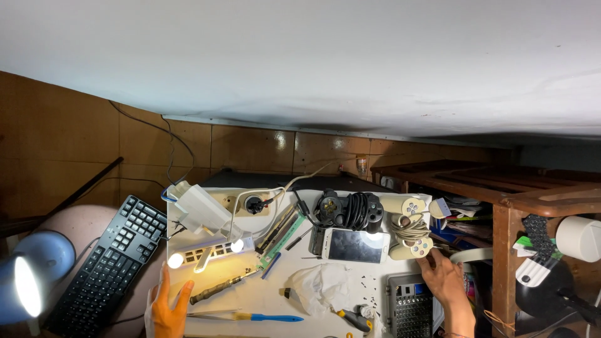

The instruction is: Cleaning and reassembling mechanical keyboard switches into the keyboard frame using a brush and small tools.

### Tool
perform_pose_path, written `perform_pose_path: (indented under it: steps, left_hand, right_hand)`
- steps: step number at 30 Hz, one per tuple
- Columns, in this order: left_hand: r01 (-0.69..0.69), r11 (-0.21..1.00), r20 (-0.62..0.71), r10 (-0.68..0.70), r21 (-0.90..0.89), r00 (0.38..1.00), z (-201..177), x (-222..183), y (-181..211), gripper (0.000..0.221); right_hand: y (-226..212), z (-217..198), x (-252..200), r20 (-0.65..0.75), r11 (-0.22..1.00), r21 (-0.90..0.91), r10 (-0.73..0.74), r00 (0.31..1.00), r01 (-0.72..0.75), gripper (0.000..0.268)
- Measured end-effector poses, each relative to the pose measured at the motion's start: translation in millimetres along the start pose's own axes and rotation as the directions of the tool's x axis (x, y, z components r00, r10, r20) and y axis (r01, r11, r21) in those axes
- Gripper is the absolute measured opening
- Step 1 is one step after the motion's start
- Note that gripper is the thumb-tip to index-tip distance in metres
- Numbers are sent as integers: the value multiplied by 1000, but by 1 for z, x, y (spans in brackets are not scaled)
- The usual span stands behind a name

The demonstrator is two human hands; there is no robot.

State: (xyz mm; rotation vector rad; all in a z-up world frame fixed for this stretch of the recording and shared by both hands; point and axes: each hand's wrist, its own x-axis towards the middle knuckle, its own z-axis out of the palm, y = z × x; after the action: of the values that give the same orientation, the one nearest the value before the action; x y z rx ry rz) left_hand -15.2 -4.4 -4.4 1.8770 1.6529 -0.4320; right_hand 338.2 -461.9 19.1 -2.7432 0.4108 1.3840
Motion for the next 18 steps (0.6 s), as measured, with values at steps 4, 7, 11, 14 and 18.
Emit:
perform_pose_path:
  steps: [4,7,11,14,18]
  left_hand:
    - [-34,999,-12,34,-36,999,-4,-4,3,82]
    - [24,994,-13,-26,-102,1000,-1,-1,4,81]
    - [-78,994,-71,72,-82,995,9,9,-8,74]
    - [-58,997,-91,53,-50,994,27,24,-30,69]
    - [-33,998,-27,31,-49,999,20,22,-38,66]
  right_hand:
    - [21,11,21,-14,997,-54,-48,999,47,91]
    - [13,5,17,10,1000,-28,-5,1000,6,87]
    - [-6,-7,6,25,998,35,59,998,-60,84]
    - [-13,-13,2,26,997,51,57,998,-59,86]
    - [-5,-8,8,48,997,-18,74,996,-74,89]
